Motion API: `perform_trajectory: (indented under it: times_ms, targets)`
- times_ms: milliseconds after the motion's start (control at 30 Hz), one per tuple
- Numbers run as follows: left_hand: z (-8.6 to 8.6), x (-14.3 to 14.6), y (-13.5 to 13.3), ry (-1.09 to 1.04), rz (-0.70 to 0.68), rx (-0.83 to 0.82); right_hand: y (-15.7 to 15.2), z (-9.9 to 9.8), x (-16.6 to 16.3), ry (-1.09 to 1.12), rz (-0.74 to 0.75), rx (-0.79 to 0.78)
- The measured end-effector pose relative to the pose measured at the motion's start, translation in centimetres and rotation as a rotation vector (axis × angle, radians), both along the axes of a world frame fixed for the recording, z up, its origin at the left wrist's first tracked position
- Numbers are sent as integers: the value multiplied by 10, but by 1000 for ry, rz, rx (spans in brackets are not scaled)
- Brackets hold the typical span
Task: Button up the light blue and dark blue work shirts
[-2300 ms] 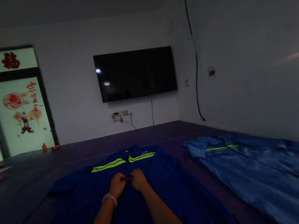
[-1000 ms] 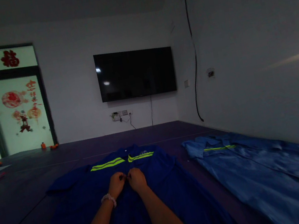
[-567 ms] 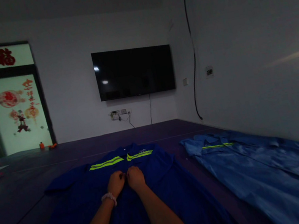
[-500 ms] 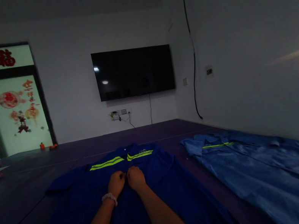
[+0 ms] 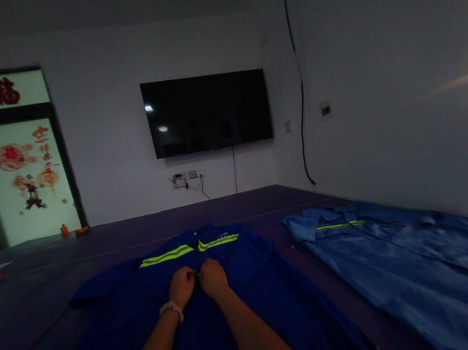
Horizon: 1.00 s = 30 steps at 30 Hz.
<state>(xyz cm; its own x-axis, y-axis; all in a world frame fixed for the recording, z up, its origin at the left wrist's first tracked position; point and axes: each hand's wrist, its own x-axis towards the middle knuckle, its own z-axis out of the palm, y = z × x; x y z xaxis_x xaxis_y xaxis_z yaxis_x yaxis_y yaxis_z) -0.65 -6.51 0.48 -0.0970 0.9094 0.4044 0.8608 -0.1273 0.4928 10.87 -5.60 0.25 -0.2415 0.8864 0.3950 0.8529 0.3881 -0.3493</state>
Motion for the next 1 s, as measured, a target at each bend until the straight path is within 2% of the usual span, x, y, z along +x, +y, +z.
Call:
perform_trajectory:
  times_ms: [1000]
  targets:
    - [-2, -5, 3, -143, -69, 101, 7, -4, 1, 107, -99, -34]
